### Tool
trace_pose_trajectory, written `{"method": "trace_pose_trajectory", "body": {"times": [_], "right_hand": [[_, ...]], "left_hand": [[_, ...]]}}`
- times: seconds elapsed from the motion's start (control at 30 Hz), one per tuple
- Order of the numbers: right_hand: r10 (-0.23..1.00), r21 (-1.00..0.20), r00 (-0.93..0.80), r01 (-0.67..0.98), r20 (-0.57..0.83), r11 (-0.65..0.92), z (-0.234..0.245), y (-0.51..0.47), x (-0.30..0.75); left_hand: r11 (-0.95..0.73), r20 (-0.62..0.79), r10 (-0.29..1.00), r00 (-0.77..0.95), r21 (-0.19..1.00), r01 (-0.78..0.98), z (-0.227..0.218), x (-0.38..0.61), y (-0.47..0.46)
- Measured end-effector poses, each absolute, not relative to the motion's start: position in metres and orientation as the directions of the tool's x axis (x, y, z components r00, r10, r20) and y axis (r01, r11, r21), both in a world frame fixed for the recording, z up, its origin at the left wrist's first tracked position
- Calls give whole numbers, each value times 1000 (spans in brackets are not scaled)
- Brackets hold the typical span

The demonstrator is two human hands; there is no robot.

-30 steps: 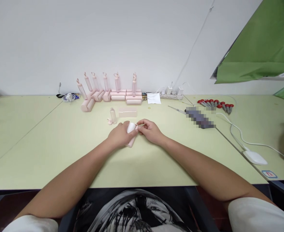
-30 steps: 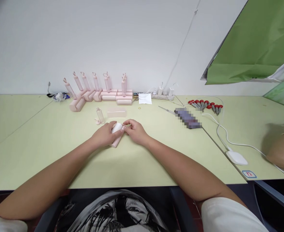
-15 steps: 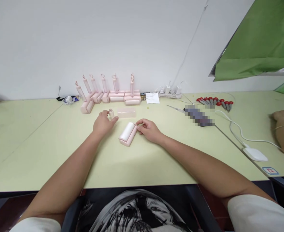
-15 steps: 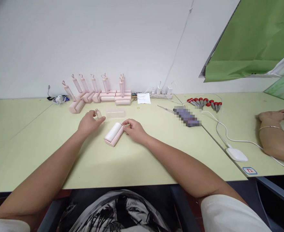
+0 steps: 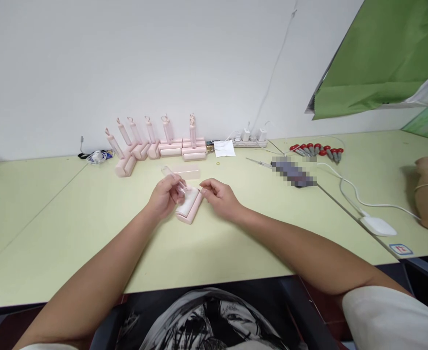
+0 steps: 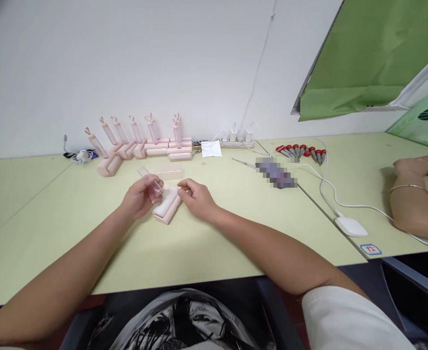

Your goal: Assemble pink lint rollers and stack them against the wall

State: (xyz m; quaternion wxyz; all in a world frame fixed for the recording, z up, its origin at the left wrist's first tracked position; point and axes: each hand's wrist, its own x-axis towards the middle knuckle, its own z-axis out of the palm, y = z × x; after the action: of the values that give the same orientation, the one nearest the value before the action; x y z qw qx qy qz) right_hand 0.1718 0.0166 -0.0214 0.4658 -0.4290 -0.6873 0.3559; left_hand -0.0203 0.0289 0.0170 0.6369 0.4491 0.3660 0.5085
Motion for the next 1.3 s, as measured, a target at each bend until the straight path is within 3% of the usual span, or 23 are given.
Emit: {"method": "trace_pose_trajectory", "body": {"times": [0.07,0.17,0.53,0.63,0.87,1.03,1.3], "right_hand": [[895,-901,-255,144,366,410,-18,9,168],[871,-912,-293,-9,393,409,-13,0,164],[925,-923,-84,-143,371,357,1,0,168],[918,-926,-125,-86,376,367,-1,2,171],[856,-840,-331,245,397,485,-4,0,178],[823,-785,-359,291,440,547,2,-5,179],[646,-559,-416,323,640,763,8,-5,183]], "left_hand": [[168,9,934,358,873,-458,24,-10,14],[210,41,902,430,828,-520,28,-1,1],[114,79,895,438,911,-397,20,-1,2],[64,110,931,349,890,-452,22,-2,4],[38,92,962,256,887,-460,24,-3,6],[1,104,966,238,916,-401,24,-3,4],[-13,121,960,251,918,-395,22,-4,4]]}}
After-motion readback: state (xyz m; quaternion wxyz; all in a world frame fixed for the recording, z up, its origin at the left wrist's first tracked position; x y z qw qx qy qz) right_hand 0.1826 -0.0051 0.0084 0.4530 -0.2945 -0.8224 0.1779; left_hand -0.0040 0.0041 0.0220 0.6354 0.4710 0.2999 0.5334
